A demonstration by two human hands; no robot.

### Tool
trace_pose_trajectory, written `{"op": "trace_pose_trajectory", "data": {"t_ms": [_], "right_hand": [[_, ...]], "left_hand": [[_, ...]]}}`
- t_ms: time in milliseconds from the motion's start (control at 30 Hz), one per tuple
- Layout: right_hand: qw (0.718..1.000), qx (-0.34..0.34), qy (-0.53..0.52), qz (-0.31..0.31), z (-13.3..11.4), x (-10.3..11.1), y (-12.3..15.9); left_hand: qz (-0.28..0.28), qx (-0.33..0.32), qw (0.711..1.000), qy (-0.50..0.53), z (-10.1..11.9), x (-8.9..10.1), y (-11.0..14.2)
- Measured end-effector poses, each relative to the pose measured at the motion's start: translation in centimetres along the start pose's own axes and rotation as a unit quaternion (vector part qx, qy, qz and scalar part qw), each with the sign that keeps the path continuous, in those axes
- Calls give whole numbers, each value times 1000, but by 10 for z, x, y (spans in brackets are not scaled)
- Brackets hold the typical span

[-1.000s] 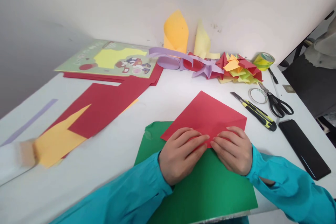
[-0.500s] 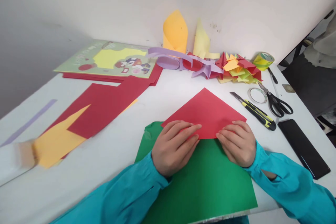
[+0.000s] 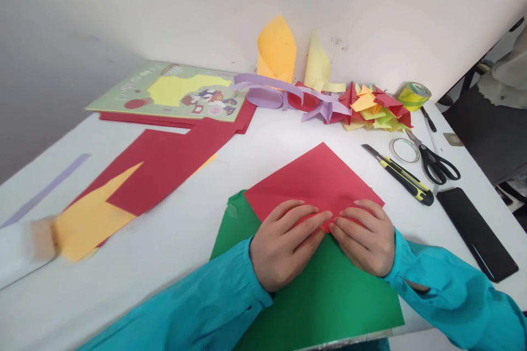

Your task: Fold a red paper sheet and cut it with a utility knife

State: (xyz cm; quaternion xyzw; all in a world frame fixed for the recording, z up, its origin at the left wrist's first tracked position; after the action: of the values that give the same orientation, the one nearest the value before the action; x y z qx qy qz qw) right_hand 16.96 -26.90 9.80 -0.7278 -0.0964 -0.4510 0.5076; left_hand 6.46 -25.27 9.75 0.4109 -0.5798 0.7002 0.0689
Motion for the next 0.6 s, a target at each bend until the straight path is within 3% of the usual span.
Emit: {"op": "trace_pose_trajectory", "data": {"t_ms": [600], "right_hand": [[997,-40,69,18,35,25,8]], "left_hand": [[23,35,998,-49,-26,13,-1]]}}
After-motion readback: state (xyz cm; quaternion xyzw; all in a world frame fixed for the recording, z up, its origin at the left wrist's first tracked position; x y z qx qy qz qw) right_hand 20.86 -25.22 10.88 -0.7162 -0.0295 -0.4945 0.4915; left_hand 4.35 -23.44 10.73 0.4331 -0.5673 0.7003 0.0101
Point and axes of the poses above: each hand's wrist, its own y-axis away from the middle knuckle, its own x-axis out of the back of the hand, z = x × y, the point moved 8 cm from there along -y, towards the middle knuckle, and after that the axes turned 10 degrees about -y, right-handed, at the moved point
